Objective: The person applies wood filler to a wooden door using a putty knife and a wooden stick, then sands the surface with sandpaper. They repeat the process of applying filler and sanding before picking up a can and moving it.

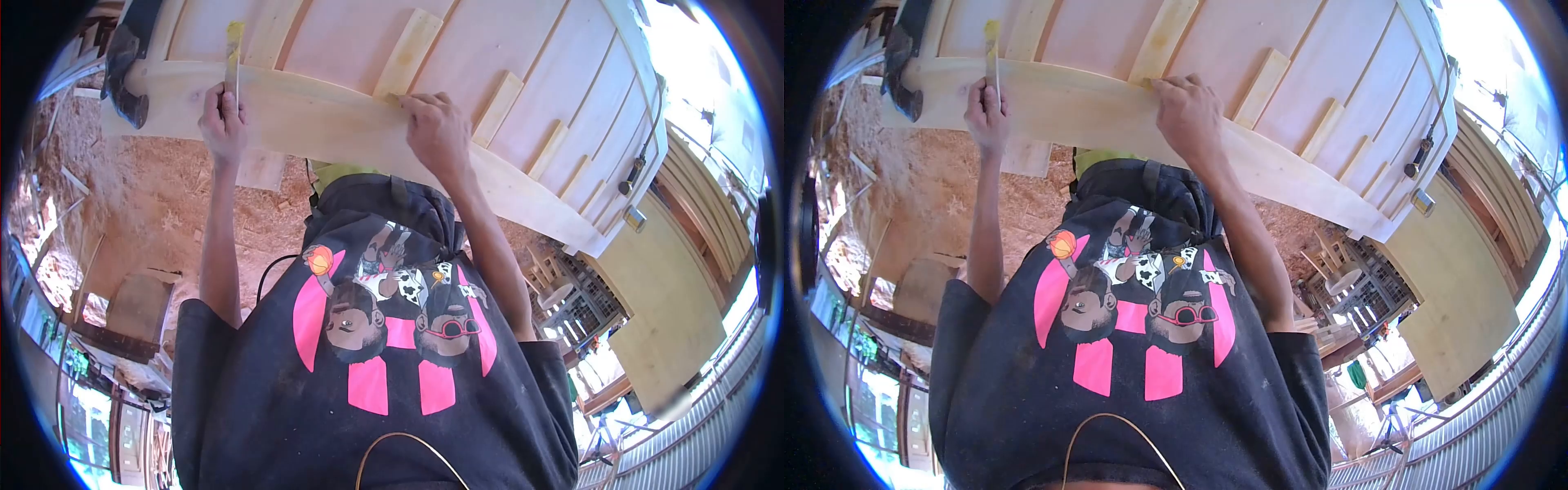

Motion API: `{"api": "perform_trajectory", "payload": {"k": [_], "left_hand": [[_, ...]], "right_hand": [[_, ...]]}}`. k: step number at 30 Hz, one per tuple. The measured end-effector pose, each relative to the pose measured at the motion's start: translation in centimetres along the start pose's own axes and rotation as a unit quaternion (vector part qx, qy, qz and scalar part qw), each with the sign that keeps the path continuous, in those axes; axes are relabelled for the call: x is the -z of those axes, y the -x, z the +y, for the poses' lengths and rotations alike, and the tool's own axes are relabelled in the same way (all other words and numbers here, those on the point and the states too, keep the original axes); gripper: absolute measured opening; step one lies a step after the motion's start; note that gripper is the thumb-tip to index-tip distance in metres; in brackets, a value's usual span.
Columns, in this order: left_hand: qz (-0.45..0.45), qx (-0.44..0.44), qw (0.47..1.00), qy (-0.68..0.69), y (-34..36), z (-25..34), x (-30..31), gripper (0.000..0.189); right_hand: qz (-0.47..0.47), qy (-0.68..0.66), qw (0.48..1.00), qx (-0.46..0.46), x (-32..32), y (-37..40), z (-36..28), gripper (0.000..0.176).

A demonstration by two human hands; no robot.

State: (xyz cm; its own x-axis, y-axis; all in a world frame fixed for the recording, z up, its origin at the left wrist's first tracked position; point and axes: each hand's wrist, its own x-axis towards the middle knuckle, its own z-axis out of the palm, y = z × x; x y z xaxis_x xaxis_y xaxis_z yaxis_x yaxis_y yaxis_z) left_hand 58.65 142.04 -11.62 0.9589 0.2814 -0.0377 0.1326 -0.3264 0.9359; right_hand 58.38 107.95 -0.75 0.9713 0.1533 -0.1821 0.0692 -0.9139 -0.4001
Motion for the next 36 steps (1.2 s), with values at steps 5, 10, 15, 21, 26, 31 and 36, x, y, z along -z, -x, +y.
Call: {"api": "perform_trajectory", "payload": {"k": [5, 10, 15, 21, 26, 31, 36], "left_hand": [[-0.008, -0.005, 1.000, -0.013, 0.0, 0.8, 0.1, 0.018], [0.002, 0.016, 1.000, -0.010, 0.0, 1.0, 0.0, 0.017], [0.002, 0.005, 1.000, -0.006, -0.1, 0.2, -0.3, 0.015], [0.006, -0.014, 1.000, -0.010, -0.1, 0.0, 0.0, 0.015], [-0.009, 0.005, 1.000, -0.018, -0.1, 0.5, 0.1, 0.020], [-0.002, -0.002, 1.000, -0.012, -0.1, 0.2, 0.1, 0.016], [-0.003, 0.001, 1.000, -0.001, 0.0, 0.4, 0.1, 0.016]], "right_hand": [[-0.053, 0.020, 0.996, 0.068, 0.4, 0.4, -0.3, 0.024], [-0.123, -0.192, 0.969, -0.096, 3.5, -2.3, 4.7, 0.030], [-0.270, -0.066, 0.952, -0.130, 3.7, -5.0, 5.2, 0.037], [-0.294, -0.003, 0.955, -0.045, 1.9, -6.5, 5.3, 0.037], [-0.315, -0.010, 0.947, -0.058, 1.9, -7.2, 4.6, 0.039], [-0.364, -0.084, 0.925, -0.069, 2.9, -8.1, 5.7, 0.035], [-0.355, -0.244, 0.901, -0.048, 5.5, -7.8, 8.5, 0.032]]}}
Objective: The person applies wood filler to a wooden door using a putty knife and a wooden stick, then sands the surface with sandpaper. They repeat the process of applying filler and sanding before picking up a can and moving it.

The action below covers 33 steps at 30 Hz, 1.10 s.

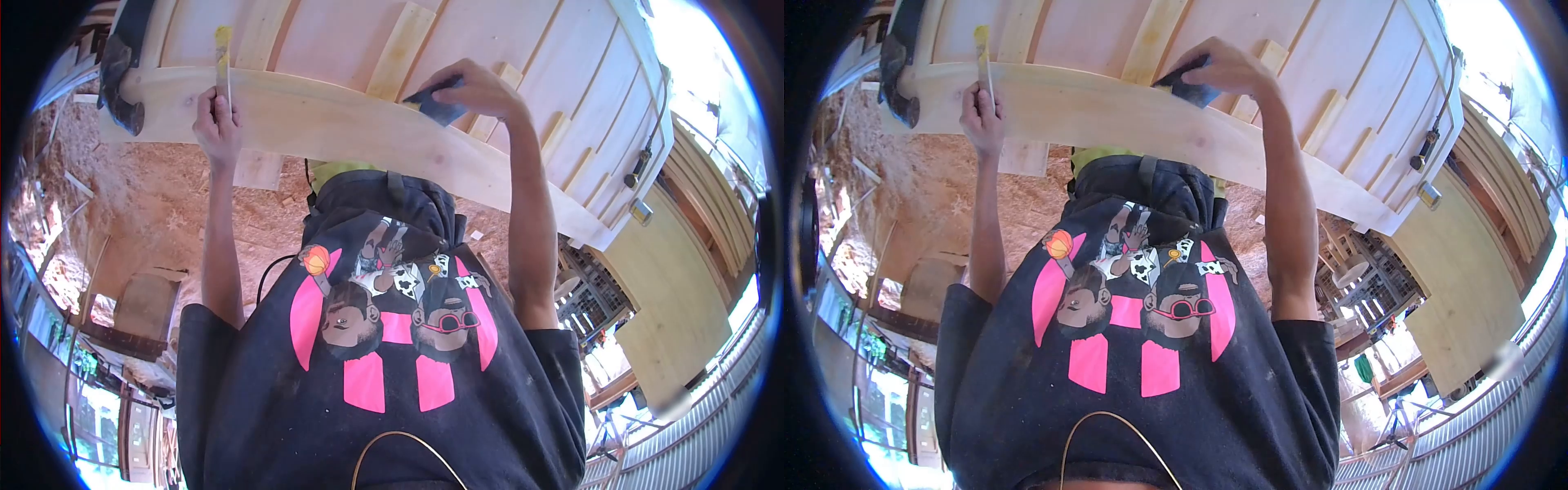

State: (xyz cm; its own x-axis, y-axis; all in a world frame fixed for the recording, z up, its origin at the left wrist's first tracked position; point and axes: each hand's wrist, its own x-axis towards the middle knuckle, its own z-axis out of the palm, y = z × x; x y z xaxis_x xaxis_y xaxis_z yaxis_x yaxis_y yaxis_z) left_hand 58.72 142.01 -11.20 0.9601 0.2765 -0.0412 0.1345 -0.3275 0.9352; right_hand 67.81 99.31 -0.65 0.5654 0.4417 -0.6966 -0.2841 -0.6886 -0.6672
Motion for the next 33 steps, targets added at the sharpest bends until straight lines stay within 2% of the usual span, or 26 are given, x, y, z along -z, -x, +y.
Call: {"api": "perform_trajectory", "payload": {"k": [4, 6, 7, 9, 10, 12, 13, 19, 26, 28, 29, 32, 33], "left_hand": [[0.002, -0.004, 1.000, -0.001, -0.2, -0.1, -0.1, 0.017], [-0.003, -0.012, 1.000, 0.000, -0.2, -0.2, -0.1, 0.017], [0.000, -0.010, 1.000, -0.008, -0.2, -0.2, -0.1, 0.017], [-0.006, -0.014, 1.000, -0.012, -0.2, -0.3, 0.0, 0.018], [-0.004, -0.008, 1.000, -0.011, -0.1, -0.6, 0.2, 0.018], [-0.005, -0.005, 1.000, -0.012, -0.3, -0.6, 0.0, 0.018], [-0.001, 0.000, 1.000, -0.011, -0.2, -0.4, -0.2, 0.017], [-0.008, 0.012, 1.000, 0.003, -0.2, -0.1, -0.1, 0.017], [-0.006, 0.019, 1.000, 0.016, -0.1, 0.2, -0.2, 0.018], [-0.004, 0.023, 1.000, 0.010, -0.2, 0.1, -0.3, 0.018], [-0.001, 0.026, 1.000, 0.001, -0.1, 0.0, -0.2, 0.017], [-0.022, 0.024, 0.999, 0.029, -0.3, 0.5, -0.3, 0.018], [-0.017, 0.018, 0.999, 0.029, -0.5, 1.0, -0.8, 0.018]], "right_hand": [[0.059, -0.052, 0.996, -0.033, 0.5, 1.1, 0.9, 0.033], [0.085, -0.226, 0.961, -0.132, -0.4, 1.5, 2.0, 0.033], [0.091, -0.230, 0.960, -0.132, -1.1, 1.6, 2.4, 0.033], [0.059, -0.403, 0.898, -0.168, -3.2, 1.5, 3.3, 0.022], [0.066, -0.408, 0.895, -0.167, -4.6, 1.4, 4.0, 0.022], [0.129, -0.552, 0.788, -0.241, -7.4, 1.1, 4.8, 0.015], [0.155, -0.560, 0.773, -0.256, -7.8, 1.4, 4.0, 0.013], [0.203, -0.636, 0.704, -0.241, -10.2, 1.2, 3.1, 0.014], [0.231, -0.658, 0.676, -0.238, -10.9, 0.9, 2.2, 0.012], [0.206, -0.768, 0.586, -0.154, -9.6, 0.9, 3.3, 0.013], [0.231, -0.757, 0.599, -0.119, -8.2, 1.5, 1.3, 0.014], [0.254, -0.681, 0.687, 0.011, -5.3, 3.1, 0.3, 0.019], [0.252, -0.680, 0.688, 0.018, -5.0, 3.6, -0.9, 0.019]]}}
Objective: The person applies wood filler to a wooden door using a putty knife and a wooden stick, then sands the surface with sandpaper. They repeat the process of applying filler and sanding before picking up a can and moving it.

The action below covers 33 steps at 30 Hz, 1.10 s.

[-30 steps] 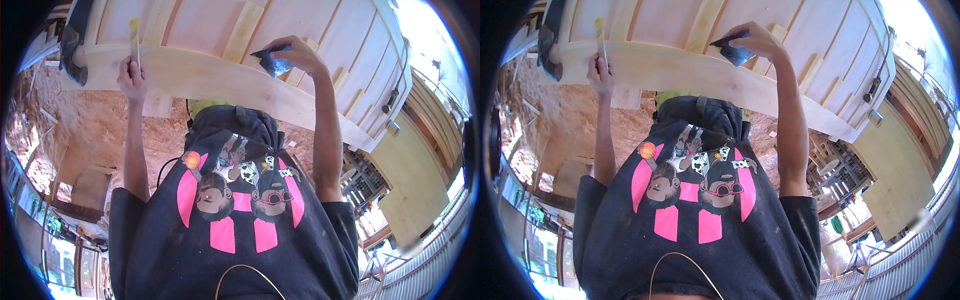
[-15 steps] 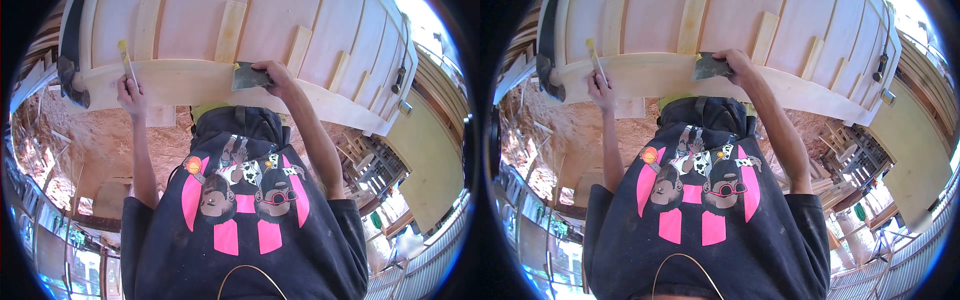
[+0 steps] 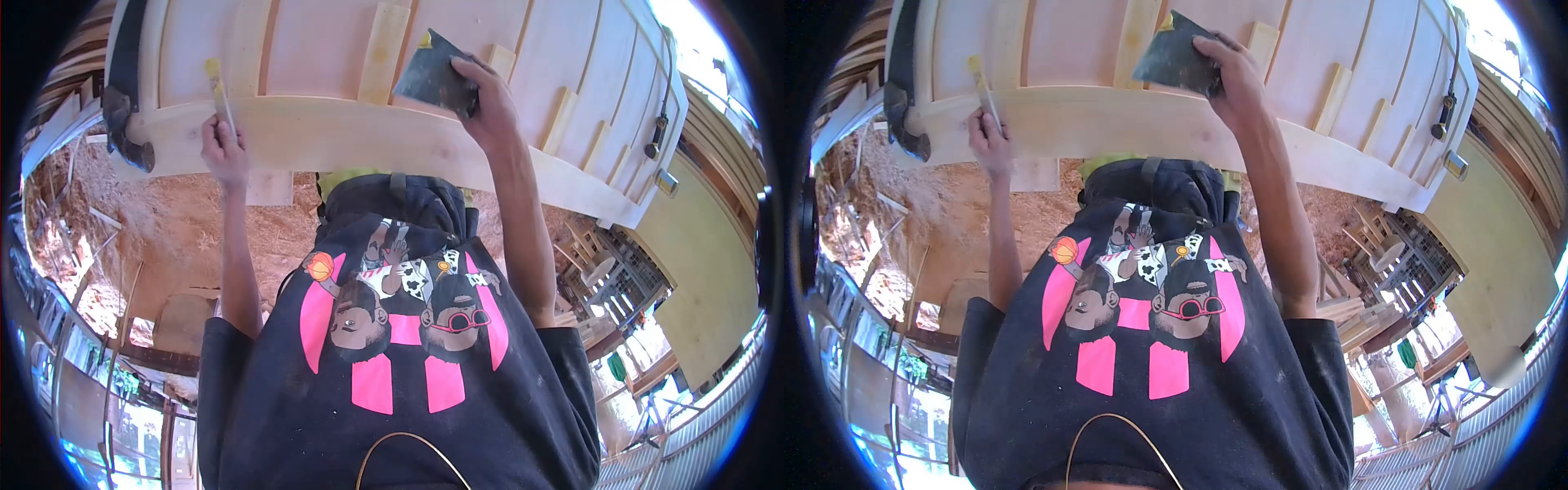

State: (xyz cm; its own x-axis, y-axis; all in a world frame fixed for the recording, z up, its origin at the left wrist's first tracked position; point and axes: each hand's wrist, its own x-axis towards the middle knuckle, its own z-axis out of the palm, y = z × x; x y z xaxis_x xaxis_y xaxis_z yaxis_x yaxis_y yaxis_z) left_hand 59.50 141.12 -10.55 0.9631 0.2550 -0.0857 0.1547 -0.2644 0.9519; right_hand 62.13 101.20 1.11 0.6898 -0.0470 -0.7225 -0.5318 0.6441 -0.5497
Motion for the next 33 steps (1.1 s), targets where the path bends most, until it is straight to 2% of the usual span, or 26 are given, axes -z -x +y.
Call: {"api": "perform_trajectory", "payload": {"k": [2, 3, 5, 6, 7, 8, 9, 11, 13, 15, 16, 17, 19, 20, 21, 24, 26, 30, 32, 33], "left_hand": [[-0.019, 0.103, 0.994, -0.020, 0.3, 2.1, -1.6, 0.020], [-0.044, 0.110, 0.993, 0.001, 0.9, 4.7, -3.0, 0.022], [-0.100, 0.198, 0.975, 0.019, 2.0, 9.2, -5.7, 0.022], [-0.135, 0.208, 0.966, 0.069, 2.6, 10.8, -6.9, 0.022], [-0.173, 0.217, 0.953, 0.121, 3.2, 12.2, -8.0, 0.022], [-0.194, 0.243, 0.937, 0.157, 3.7, 13.7, -9.0, 0.023], [-0.217, 0.268, 0.919, 0.193, 4.0, 15.0, -9.8, 0.023], [-0.246, 0.271, 0.903, 0.224, 4.2, 17.1, -10.6, 0.023], [-0.272, 0.274, 0.888, 0.248, 3.9, 18.4, -10.5, 0.023], [-0.252, 0.276, 0.894, 0.248, 3.7, 19.0, -10.3, 0.022], [-0.249, 0.272, 0.896, 0.248, 3.4, 18.8, -10.2, 0.022], [-0.233, 0.251, 0.911, 0.229, 3.1, 18.4, -10.0, 0.023], [-0.219, 0.230, 0.925, 0.208, 2.5, 17.9, -9.7, 0.023], [-0.220, 0.179, 0.948, 0.144, 2.3, 17.9, -9.7, 0.023], [-0.219, 0.128, 0.964, 0.079, 2.4, 17.8, -9.7, 0.023], [-0.238, 0.096, 0.966, 0.045, 2.5, 17.4, -9.6, 0.019], [-0.236, 0.070, 0.969, 0.030, 2.6, 17.2, -10.0, 0.019], [-0.199, 0.016, 0.980, 0.000, 2.7, 14.8, -9.6, 0.020], [-0.166, 0.013, 0.986, -0.031, 1.9, 11.2, -8.4, 0.019], [-0.136, 0.005, 0.989, -0.061, 1.5, 9.1, -7.4, 0.017]], "right_hand": [[-0.008, 0.150, 0.985, 0.084, -2.1, 2.0, -0.2, 0.024], [-0.020, 0.147, 0.985, 0.087, -3.0, 2.7, 0.3, 0.024], [-0.031, 0.337, 0.918, 0.207, -4.7, 4.0, 1.7, 0.032], [-0.037, 0.425, 0.844, 0.325, -5.8, 4.4, 2.2, 0.036], [-0.038, 0.503, 0.747, 0.434, -6.9, 4.7, 2.7, 0.040], [-0.025, 0.537, 0.703, 0.466, -7.0, 4.8, 3.8, 0.055], [-0.020, 0.538, 0.698, 0.471, -6.9, 4.2, 4.5, 0.055], [-0.041, 0.569, 0.551, 0.609, -6.5, 3.1, 5.7, 0.064], [-0.034, 0.593, 0.555, 0.582, -5.6, 3.4, 6.7, 0.069], [0.006, 0.631, 0.551, 0.547, -4.6, 3.5, 7.3, 0.068], [-0.002, 0.671, 0.525, 0.524, -4.1, 3.9, 6.7, 0.068], [-0.004, 0.669, 0.525, 0.527, -3.9, 4.0, 6.2, 0.068], [0.008, 0.654, 0.567, 0.501, -3.9, 4.3, 5.3, 0.064], [0.025, 0.605, 0.608, 0.513, -4.8, 4.4, 4.7, 0.057], [0.024, 0.606, 0.608, 0.512, -5.6, 4.8, 4.0, 0.057], [0.007, 0.606, 0.603, 0.519, -7.6, 5.8, 2.5, 0.052], [0.006, 0.642, 0.579, 0.503, -8.5, 6.3, 2.5, 0.048], [-0.033, 0.667, 0.603, 0.437, -7.9, 6.0, 2.7, 0.045], [-0.054, 0.608, 0.751, 0.252, -5.5, 4.6, 3.2, 0.041], [-0.059, 0.610, 0.750, 0.248, -4.3, 4.1, 3.8, 0.041]]}}
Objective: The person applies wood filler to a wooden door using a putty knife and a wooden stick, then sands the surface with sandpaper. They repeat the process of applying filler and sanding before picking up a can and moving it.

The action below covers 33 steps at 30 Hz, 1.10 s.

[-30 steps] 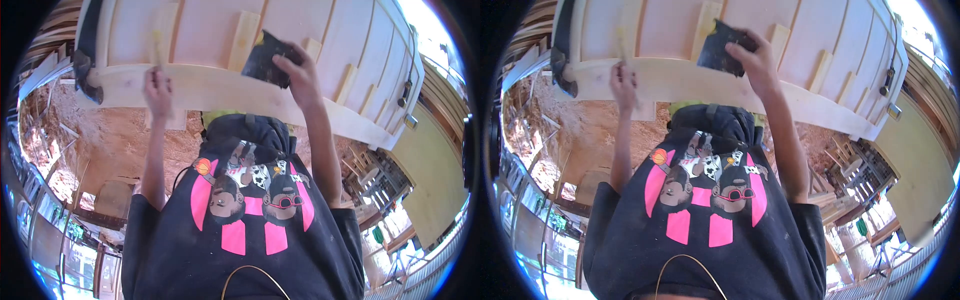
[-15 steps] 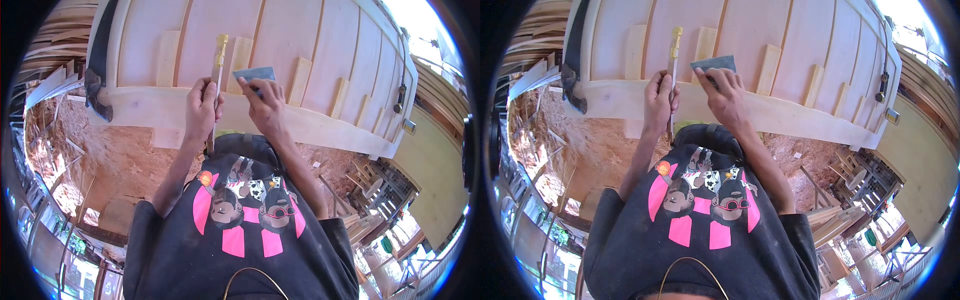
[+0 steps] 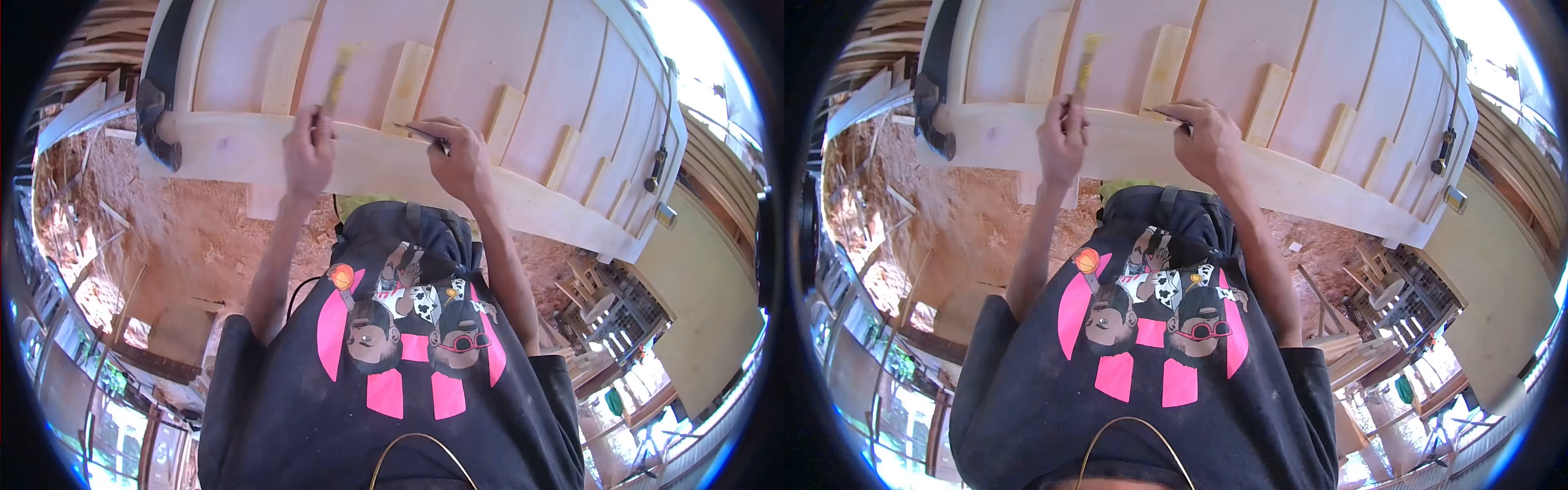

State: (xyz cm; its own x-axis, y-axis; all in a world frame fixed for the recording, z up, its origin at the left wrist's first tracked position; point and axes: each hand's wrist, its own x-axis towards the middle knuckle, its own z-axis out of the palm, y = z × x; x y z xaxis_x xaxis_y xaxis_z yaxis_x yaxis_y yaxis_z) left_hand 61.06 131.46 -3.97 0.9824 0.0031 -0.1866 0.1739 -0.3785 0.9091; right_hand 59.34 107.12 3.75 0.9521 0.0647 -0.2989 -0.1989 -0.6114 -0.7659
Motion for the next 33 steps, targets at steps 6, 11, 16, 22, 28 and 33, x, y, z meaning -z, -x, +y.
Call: {"api": "perform_trajectory", "payload": {"k": [6, 11, 16, 22, 28, 33], "left_hand": [[0.066, 0.038, 0.997, 0.020, 1.3, -8.7, 4.1, 0.013], [0.093, -0.053, 0.994, -0.029, 1.2, -8.9, 3.3, 0.012], [0.085, 0.003, 0.996, 0.041, 1.3, -8.3, 3.4, 0.015], [0.085, 0.005, 0.996, 0.038, 1.2, -8.3, 3.4, 0.015], [0.082, -0.010, 0.996, 0.025, 1.2, -9.1, 3.4, 0.016], [0.083, 0.003, 0.996, 0.036, 1.1, -8.6, 3.4, 0.014]], "right_hand": [[0.030, 0.214, 0.974, 0.069, -3.1, 0.7, 2.7, 0.036], [0.050, 0.323, 0.940, 0.098, -6.4, 2.0, 3.0, 0.035], [-0.009, 0.257, 0.966, 0.030, -3.4, 0.6, 1.2, 0.034], [0.026, 0.247, 0.967, 0.055, -5.0, 0.0, 2.8, 0.031], [-0.040, 0.249, 0.967, 0.024, -3.7, -1.5, 2.3, 0.034], [-0.104, 0.258, 0.960, 0.036, -3.0, -2.7, 2.5, 0.035]]}}
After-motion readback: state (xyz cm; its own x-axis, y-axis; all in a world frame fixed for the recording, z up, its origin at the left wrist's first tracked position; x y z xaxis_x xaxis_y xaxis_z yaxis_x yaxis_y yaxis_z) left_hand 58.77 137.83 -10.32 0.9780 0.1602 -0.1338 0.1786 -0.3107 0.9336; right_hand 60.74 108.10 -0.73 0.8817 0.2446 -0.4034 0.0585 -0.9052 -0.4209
